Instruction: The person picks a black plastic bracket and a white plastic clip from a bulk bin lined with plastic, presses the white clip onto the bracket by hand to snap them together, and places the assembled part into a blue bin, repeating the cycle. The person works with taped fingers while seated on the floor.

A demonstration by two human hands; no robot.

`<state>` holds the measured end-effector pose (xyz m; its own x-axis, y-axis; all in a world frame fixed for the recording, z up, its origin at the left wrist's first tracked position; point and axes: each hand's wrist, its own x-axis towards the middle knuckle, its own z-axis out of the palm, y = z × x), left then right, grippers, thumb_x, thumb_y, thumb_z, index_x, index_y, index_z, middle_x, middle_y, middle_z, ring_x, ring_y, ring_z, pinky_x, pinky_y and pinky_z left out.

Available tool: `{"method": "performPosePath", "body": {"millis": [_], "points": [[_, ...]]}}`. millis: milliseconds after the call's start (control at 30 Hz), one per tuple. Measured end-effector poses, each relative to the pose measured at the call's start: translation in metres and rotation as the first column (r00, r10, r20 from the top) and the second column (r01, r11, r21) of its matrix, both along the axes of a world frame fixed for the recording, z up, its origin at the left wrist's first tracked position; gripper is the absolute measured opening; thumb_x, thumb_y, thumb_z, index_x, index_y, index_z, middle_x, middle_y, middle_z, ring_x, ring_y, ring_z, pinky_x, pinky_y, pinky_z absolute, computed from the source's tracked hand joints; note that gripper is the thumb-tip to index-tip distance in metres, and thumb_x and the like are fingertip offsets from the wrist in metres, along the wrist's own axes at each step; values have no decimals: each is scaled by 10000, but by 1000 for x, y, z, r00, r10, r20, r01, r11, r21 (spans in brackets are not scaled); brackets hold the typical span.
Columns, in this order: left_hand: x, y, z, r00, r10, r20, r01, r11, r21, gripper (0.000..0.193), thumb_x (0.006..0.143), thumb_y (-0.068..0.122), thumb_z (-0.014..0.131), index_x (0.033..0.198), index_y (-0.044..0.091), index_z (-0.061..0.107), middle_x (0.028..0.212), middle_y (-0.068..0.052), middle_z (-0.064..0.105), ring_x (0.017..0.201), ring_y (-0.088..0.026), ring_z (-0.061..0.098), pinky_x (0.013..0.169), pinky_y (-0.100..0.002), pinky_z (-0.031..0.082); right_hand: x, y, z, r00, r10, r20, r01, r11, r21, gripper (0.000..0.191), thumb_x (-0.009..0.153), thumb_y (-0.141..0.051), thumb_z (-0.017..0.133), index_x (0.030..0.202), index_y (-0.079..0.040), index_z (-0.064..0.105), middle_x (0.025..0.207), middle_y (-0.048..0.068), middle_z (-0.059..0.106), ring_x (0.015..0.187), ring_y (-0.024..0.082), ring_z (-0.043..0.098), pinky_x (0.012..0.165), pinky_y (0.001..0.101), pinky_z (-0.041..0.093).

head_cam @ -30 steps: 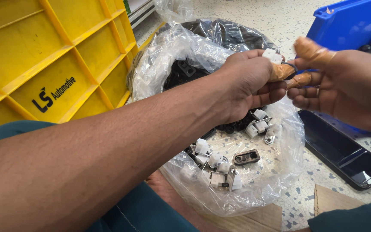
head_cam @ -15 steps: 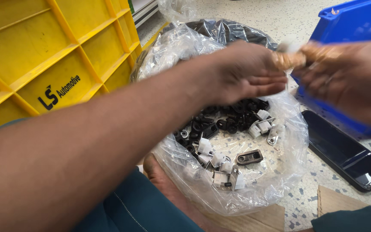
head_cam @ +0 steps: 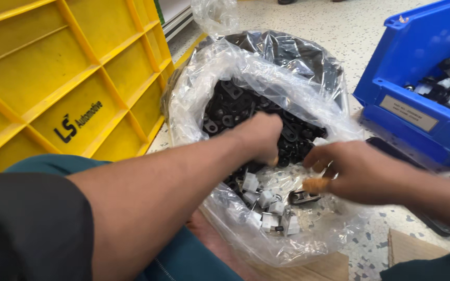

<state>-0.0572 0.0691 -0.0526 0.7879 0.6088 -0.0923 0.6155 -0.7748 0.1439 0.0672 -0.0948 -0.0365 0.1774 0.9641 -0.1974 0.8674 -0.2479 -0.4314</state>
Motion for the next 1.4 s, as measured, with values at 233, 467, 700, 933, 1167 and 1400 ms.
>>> {"method": "performPosePath", "body": {"millis": [233,467,700,933,1167,1400], "points": [[-6,-19,23,997,72,24,-73,997,28,469,705,220,896,1090,10,729,1126,-228,740,1067,-343,730,921,-429,624,-47,-17,11,994,81,-68,-88,992,-95,491,819,-515,790,1137,-143,750,994,72,814,939,199,780,855,371,617],[-13,-6,114,759,436,483,-40,772,-634,178,862,111,759,933,-47,717,898,-136,737,753,-193,737,630,-261,689,-48,-18,-1,992,123,-16,-124,986,-116,463,745,-394,897,1112,-153,748,974,56,805,920,189,777,840,364,619],[-16,-7,110,682,550,482,51,622,-782,193,901,89,645,1013,-57,701,982,-153,723,784,-164,673,679,-254,641,-15,-5,28,953,-207,-221,177,973,-145,357,902,-88,735,1237,-176,821,1101,75,792,924,282,771,870,462,625],[5,-39,100,834,376,405,72,653,-754,129,885,2,638,983,-48,707,912,-114,658,706,-132,565,589,-229,542,40,-7,71,883,-78,-463,383,691,613,122,992,62,601,1098,54,659,1130,241,710,1040,249,766,926,321,597],[-3,-43,108,792,370,487,212,581,-786,219,903,151,742,987,-51,733,899,-91,626,699,-108,519,544,-194,479,40,-9,54,945,44,-323,215,660,720,67,906,116,653,935,62,681,1109,204,713,1013,268,773,907,322,600],[3,-30,96,677,475,562,413,387,-824,220,932,88,634,1085,-67,665,1117,-168,643,1007,-224,719,894,-292,690,51,-7,57,763,135,-632,340,748,570,193,960,48,562,1151,42,588,1127,211,694,1038,263,751,942,408,617]]}}
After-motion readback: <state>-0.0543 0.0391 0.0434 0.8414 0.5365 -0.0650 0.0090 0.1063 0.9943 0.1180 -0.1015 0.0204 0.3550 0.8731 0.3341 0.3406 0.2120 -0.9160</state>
